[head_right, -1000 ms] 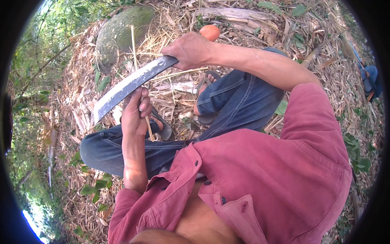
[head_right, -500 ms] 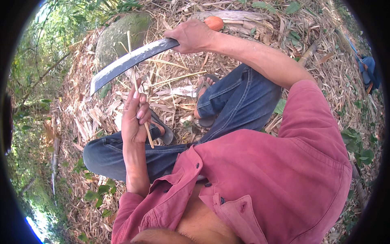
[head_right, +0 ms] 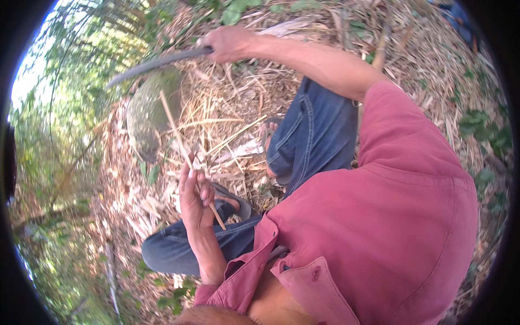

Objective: The person sits on the ground in a bamboo grove and uses a machete to shave a thin bamboo stick. They hold the stick in their left hand and repeatedly draw the blade down its length to smooth the surface, occasionally adjusting their grip.

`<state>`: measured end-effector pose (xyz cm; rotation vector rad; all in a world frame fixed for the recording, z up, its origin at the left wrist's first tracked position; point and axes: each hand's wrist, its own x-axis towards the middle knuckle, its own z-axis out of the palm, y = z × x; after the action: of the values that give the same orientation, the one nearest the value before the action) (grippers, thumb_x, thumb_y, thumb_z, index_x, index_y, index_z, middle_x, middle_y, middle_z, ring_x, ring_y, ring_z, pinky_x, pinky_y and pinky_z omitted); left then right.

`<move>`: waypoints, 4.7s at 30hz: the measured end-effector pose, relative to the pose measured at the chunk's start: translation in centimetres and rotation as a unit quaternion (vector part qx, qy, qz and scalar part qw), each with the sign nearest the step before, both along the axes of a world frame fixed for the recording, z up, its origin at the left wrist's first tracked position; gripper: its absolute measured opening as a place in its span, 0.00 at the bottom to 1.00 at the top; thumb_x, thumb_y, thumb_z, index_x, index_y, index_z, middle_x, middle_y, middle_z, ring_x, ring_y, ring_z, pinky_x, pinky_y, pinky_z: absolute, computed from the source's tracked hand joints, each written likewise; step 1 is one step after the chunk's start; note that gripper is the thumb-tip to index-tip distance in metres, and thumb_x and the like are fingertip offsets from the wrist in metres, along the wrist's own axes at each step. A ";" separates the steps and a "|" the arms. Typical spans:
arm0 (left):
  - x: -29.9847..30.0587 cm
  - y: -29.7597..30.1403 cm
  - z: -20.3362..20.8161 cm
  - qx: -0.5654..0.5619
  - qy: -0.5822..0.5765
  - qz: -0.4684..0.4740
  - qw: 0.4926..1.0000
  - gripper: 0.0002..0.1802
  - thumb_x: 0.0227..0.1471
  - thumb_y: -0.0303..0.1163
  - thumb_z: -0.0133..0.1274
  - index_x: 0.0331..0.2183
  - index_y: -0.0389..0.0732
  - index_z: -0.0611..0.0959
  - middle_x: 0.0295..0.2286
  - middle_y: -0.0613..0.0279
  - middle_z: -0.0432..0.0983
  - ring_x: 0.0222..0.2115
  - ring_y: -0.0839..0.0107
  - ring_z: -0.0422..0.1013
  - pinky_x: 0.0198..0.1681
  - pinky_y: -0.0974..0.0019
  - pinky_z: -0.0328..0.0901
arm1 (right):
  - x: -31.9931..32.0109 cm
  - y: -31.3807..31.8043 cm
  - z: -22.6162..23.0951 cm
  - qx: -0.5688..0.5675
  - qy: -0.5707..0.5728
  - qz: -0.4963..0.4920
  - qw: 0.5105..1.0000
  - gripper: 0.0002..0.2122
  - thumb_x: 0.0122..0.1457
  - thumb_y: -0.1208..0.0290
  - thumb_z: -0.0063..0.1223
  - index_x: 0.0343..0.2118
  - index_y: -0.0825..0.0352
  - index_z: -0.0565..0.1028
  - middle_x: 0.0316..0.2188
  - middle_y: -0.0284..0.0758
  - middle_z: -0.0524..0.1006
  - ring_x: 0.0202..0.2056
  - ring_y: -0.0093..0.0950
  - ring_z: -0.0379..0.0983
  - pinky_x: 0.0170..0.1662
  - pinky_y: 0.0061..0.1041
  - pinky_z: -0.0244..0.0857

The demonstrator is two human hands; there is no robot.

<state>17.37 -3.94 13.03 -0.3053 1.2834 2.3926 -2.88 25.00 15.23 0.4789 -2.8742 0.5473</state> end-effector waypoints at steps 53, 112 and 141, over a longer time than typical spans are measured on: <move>-1.9 3.9 0.6 -0.189 0.078 0.094 0.974 0.07 0.58 0.31 0.47 0.32 0.38 0.74 0.20 0.68 0.67 0.13 0.83 0.60 0.13 0.80 0.54 | 9.4 -5.4 -3.8 -0.015 0.036 0.233 0.972 0.10 0.43 0.67 0.57 0.26 0.64 0.69 0.20 0.37 0.74 0.24 0.38 0.74 0.26 0.37 0.66; 1.0 4.0 -1.6 -0.043 0.077 0.086 0.992 0.23 0.61 0.34 0.38 0.56 0.38 0.64 0.16 0.72 0.54 0.10 0.84 0.51 0.09 0.80 0.50 | 9.0 -3.0 -0.8 0.002 0.045 0.109 0.993 0.08 0.40 0.62 0.53 0.18 0.61 0.72 0.14 0.37 0.72 0.18 0.37 0.71 0.22 0.38 0.64; -2.6 9.0 2.7 -0.130 0.183 -0.046 0.973 0.23 0.63 0.36 0.37 0.56 0.35 0.65 0.16 0.76 0.51 0.13 0.87 0.49 0.13 0.82 0.47 | 8.3 3.8 1.1 0.061 0.100 0.043 0.992 0.09 0.44 0.64 0.56 0.23 0.62 0.70 0.15 0.37 0.71 0.21 0.40 0.72 0.25 0.41 0.63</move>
<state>14.77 5.02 15.77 0.1311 1.7381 2.2716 5.47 28.85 16.33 0.6403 -2.7159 0.3156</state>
